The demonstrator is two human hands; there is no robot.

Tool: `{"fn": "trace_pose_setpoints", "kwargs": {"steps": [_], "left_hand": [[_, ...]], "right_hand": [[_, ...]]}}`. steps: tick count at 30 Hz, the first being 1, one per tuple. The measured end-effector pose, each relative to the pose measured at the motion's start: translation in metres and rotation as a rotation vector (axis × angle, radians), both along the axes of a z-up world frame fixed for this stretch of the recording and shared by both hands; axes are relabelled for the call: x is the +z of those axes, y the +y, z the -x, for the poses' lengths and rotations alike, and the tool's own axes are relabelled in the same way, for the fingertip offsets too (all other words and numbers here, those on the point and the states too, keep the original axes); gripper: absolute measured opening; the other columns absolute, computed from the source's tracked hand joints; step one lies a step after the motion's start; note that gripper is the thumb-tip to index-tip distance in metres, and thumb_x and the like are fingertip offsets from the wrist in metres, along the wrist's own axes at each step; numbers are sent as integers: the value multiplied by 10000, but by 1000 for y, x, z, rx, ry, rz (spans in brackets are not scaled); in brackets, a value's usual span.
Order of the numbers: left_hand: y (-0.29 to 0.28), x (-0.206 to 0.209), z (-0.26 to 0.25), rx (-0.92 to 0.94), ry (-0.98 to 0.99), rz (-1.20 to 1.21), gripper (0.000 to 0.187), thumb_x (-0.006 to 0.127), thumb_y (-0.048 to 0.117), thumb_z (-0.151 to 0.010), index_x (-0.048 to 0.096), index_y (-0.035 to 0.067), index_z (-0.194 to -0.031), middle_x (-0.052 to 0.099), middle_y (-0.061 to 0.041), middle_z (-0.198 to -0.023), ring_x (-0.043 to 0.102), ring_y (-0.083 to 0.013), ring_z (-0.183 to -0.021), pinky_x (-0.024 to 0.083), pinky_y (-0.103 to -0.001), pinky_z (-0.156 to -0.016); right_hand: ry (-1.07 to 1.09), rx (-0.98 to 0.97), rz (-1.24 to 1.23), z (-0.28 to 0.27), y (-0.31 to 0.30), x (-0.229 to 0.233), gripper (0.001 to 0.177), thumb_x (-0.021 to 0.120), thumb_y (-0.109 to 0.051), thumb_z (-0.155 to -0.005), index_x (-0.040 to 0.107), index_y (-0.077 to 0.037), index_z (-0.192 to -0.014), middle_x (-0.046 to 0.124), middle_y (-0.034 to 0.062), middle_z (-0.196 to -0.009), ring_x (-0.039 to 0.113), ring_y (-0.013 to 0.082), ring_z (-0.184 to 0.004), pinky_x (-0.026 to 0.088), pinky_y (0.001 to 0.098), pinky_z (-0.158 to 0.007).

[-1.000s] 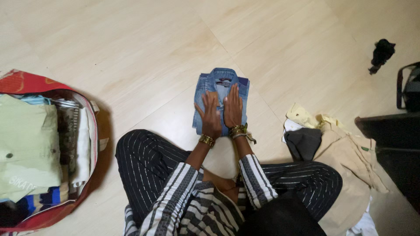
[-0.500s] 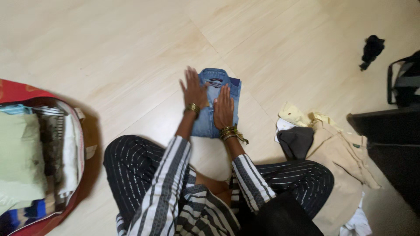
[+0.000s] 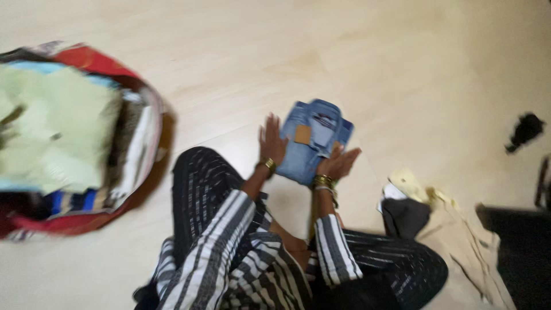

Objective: The person buttons a denim shirt, spreads it flat on the floor, and folds it into a square before placing it into a bag.

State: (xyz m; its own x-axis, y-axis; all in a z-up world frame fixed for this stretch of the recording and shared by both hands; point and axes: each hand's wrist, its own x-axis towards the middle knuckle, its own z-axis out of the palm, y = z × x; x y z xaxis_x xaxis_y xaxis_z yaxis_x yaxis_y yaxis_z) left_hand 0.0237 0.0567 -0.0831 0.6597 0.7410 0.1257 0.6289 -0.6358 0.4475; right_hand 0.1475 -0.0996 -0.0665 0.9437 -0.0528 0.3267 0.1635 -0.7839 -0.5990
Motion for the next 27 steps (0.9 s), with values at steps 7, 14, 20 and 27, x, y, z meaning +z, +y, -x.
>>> {"fn": "trace_pose_setpoints", "kwargs": {"steps": [7,14,20,27], "left_hand": [[-77,28,21,256,-116,744,1129,849,400,-790,158,-9,-1584,282,-223,-1552,279,-419,-1482,271,-518,-1232],[-35,96,61,181,-638,595,1017,917,274,-610,403,-65,-1420,554,-354,-1423,580,-465,-1261,499,-525,-1012],[40,266,204,282,-970,591,588,739,314,-892,498,34,-1349,705,-151,-1070,687,-243,-887,571,-385,-764],[80,344,429,679,-1195,254,457,513,358,-1018,490,94,-1390,659,-59,-1124,693,-167,-828,619,-346,-650]], "right_hand": [[478,165,145,13,-14,32,921,519,-720,-981,334,-41,-1576,434,290,-1480,442,462,-1328,375,581,-1069],[920,694,-499,18,13,92,724,839,-515,-821,691,60,-1236,699,133,-1103,640,220,-962,525,375,-837],[689,1131,-652,93,171,226,609,828,-384,-889,599,25,-1278,658,72,-1076,620,174,-956,537,316,-850],[811,1790,-741,292,334,320,744,833,-303,-851,513,0,-1450,675,68,-1240,676,162,-1081,584,321,-964]]}}
